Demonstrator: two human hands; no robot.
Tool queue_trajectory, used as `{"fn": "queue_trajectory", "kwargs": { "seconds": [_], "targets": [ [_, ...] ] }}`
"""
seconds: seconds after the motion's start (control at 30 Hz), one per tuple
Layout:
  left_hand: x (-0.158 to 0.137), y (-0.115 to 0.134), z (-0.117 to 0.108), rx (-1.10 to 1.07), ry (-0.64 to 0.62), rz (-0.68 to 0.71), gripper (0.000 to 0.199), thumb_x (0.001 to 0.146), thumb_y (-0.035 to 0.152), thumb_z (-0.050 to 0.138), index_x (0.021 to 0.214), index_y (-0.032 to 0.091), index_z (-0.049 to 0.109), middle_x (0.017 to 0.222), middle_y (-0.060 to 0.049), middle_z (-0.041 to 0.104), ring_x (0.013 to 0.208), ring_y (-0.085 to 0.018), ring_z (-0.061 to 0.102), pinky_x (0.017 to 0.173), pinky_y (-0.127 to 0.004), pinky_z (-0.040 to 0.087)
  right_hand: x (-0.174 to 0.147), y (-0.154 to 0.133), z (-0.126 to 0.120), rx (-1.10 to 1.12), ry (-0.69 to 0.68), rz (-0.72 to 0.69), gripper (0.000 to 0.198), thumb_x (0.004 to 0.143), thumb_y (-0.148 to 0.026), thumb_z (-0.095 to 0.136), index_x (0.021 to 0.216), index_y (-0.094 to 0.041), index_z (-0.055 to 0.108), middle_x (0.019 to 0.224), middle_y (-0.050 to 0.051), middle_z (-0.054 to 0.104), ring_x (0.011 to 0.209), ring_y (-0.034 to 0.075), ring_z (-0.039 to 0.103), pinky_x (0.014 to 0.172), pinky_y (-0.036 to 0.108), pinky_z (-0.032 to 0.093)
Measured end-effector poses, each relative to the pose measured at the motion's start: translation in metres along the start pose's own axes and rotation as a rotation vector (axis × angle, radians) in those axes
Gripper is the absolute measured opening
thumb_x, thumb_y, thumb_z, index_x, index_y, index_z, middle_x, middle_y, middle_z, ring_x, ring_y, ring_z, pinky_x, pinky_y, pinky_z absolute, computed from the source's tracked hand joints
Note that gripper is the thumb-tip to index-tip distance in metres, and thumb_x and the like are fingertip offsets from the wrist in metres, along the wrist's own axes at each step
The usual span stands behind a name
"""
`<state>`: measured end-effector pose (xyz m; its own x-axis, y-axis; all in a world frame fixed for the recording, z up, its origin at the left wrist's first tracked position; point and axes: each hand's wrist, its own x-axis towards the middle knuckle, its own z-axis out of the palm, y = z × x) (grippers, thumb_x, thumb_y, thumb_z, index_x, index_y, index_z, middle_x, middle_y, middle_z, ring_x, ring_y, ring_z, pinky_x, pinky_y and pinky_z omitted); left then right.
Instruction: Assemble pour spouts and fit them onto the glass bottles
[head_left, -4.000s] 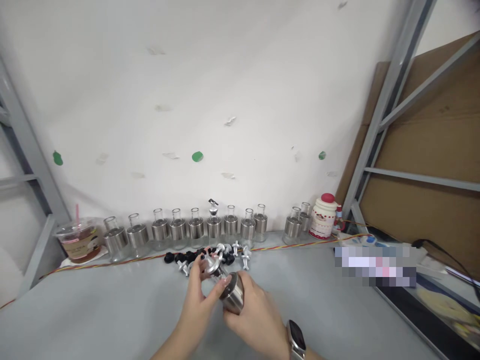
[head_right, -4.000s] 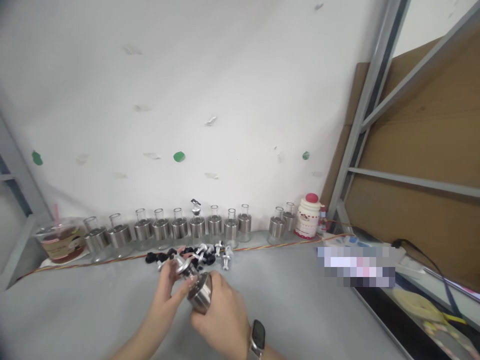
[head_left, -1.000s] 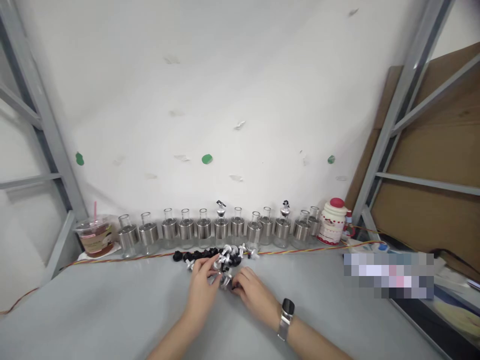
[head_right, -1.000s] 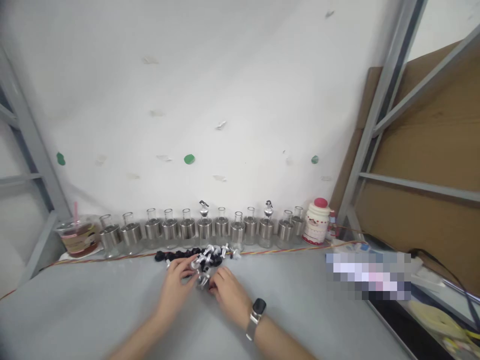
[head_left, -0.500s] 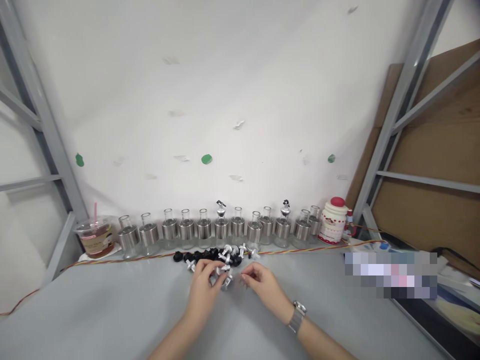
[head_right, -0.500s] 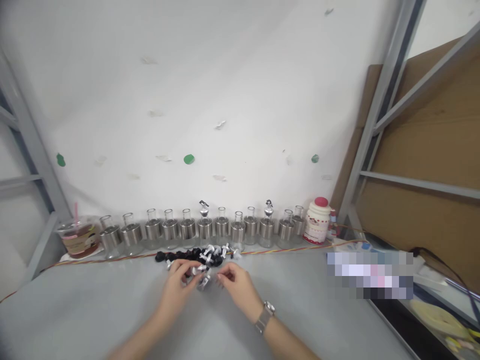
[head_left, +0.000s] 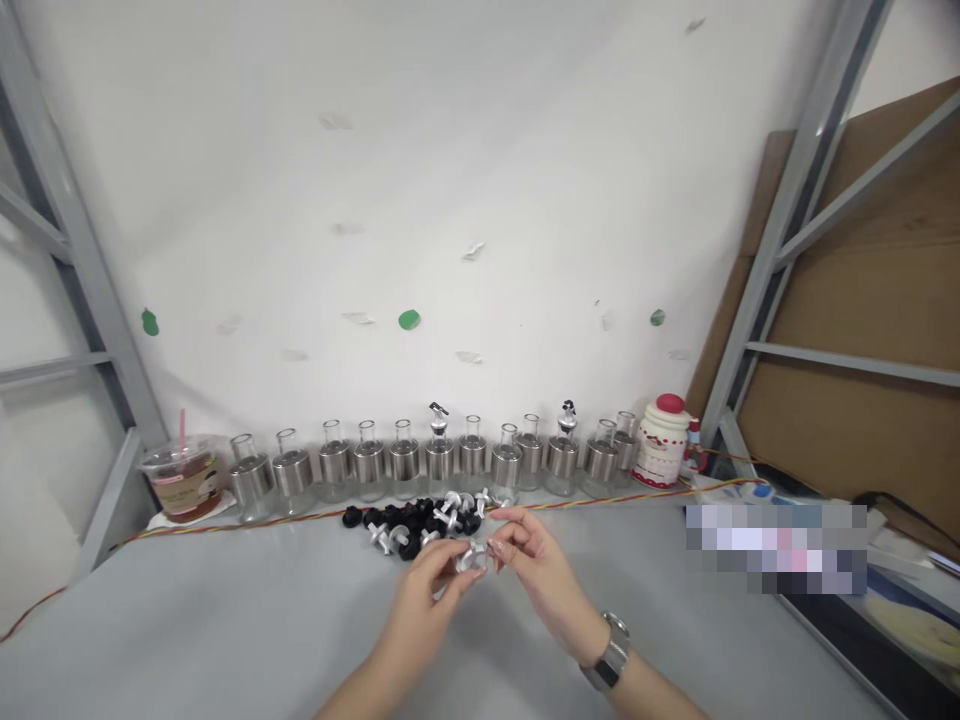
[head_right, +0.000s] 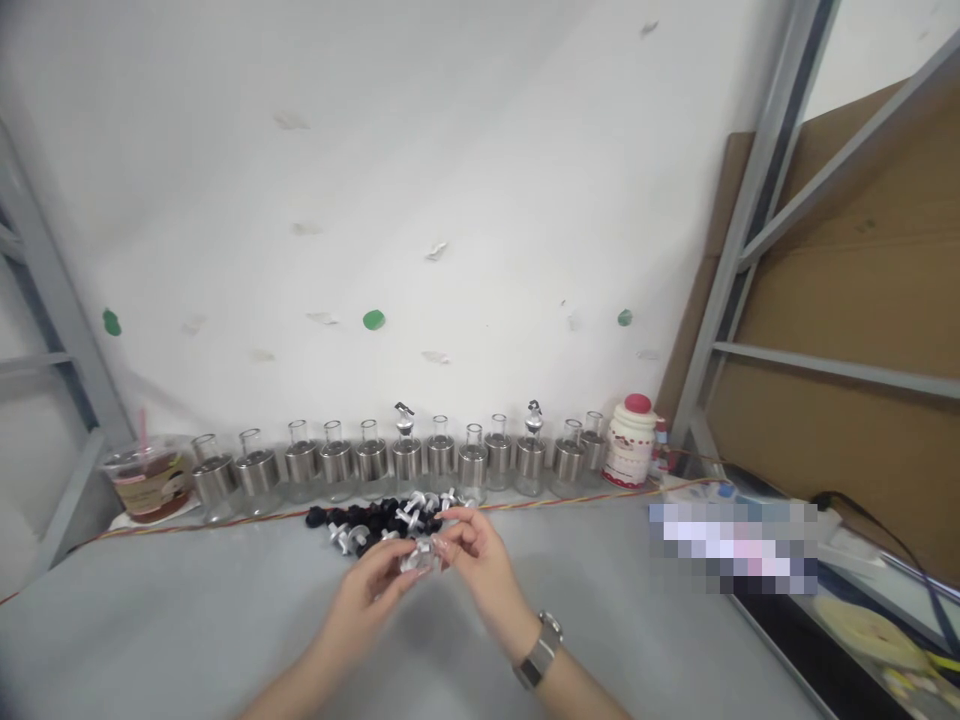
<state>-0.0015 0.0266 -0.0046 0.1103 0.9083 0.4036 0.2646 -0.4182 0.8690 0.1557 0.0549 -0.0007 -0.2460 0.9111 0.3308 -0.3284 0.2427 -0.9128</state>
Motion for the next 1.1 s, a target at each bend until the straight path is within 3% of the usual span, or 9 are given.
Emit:
{"fn": "queue_trajectory", "kwargs": {
  "seconds": [0.4,0.57,0.77,1.1],
  "targets": [
    [0.001,-0.001,-0.003,-0.075,-0.092,0.001,0.021,0.077,0.022,0.053,0.095,0.022,0.063,0.095,-0.007,0.059,0.089,-0.019,0.056,0.078,-0.031,0.046,-0.001,-0.008,0.001,-0.008,-0.083,0.061,0.033,0.069,-0.029,0.066,0.094,-0.019,0.047,0.058,-0.007,0.052,0.054,0.01,0.05,0.057,0.024,0.038],
    [0.001,0.001,-0.005,-0.067,-0.195,-0.027,0.023,0.077,0.021,0.053,0.096,0.022,0.065,0.092,-0.007,0.06,0.084,-0.018,0.057,0.072,-0.03,0.05,0.001,-0.014,-0.008,-0.091,-0.197,0.121,0.035,0.068,-0.029,0.067,0.095,-0.019,0.046,0.056,-0.007,0.051,0.049,0.009,0.047,0.051,0.023,0.037],
    [-0.003,0.007,-0.002,-0.168,-0.217,-0.072,0.025,0.079,0.022,0.049,0.099,0.023,0.065,0.092,-0.006,0.06,0.08,-0.017,0.057,0.068,-0.029,0.052,-0.001,-0.014,-0.01,-0.088,-0.239,0.178,0.036,0.068,-0.034,0.066,0.095,-0.019,0.048,0.056,-0.007,0.05,0.051,0.01,0.048,0.053,0.025,0.04],
    [-0.011,0.011,0.0,-0.154,-0.253,0.016,0.027,0.084,0.023,0.043,0.098,0.024,0.065,0.092,-0.006,0.057,0.082,-0.017,0.058,0.071,-0.029,0.052,-0.006,-0.011,-0.008,-0.074,-0.276,0.226,0.038,0.07,-0.041,0.062,0.096,-0.018,0.049,0.053,-0.008,0.046,0.045,0.008,0.047,0.044,0.021,0.038]
  ]
}}
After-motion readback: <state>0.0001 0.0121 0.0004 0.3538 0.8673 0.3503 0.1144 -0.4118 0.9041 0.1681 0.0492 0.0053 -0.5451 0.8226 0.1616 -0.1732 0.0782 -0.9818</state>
